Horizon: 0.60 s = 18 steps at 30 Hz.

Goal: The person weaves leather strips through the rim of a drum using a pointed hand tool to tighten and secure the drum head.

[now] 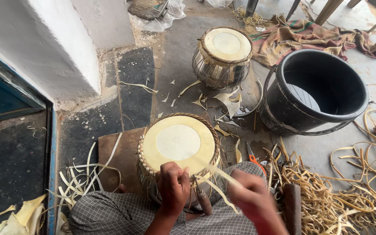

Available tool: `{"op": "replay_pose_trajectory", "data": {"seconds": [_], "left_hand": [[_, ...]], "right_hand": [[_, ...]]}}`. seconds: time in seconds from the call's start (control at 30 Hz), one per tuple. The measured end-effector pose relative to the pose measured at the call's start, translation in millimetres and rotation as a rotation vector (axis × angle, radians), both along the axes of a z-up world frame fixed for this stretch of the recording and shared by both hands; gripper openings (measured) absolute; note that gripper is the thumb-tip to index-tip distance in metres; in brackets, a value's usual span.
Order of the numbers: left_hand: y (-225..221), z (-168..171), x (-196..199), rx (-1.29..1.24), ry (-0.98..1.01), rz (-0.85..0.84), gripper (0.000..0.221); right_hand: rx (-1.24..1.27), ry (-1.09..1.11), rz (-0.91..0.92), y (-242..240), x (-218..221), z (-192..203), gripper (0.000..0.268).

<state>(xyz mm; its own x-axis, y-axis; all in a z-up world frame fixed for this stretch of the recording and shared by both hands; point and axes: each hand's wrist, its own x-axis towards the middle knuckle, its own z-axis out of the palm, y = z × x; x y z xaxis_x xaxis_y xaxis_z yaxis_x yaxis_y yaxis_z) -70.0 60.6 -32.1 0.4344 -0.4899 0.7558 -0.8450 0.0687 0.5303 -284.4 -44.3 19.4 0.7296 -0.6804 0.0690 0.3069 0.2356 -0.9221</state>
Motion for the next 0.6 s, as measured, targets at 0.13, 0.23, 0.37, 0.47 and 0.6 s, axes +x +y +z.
{"op": "replay_pose_trajectory", "data": {"seconds": [0.13, 0.23, 0.37, 0.47, 0.6], "left_hand": [[7.2, 16.2, 1.1, 0.081, 0.031, -0.095, 0.007], [13.5, 29.9, 5.6, 0.202, 0.091, -0.211, 0.016], [15.2, 40.0, 6.0, 0.272, 0.050, -0.202, 0.030], [16.5, 40.4, 5.0, 0.271, 0.108, -0.223, 0.027], [15.1, 33.5, 4.3, 0.254, 0.209, -0.209, 0.026]], "right_hand": [[-0.310, 0.397, -0.077, 13.6, 67.7, 0.8, 0.020], [-0.773, 0.507, -0.148, 18.9, 75.6, 11.8, 0.027], [-0.854, 0.466, -0.094, 24.6, 74.2, 11.4, 0.052], [-0.698, 0.546, -0.071, 25.3, 72.7, 4.8, 0.062], [-0.738, 0.497, -0.148, 25.8, 71.4, -4.2, 0.066]]}}
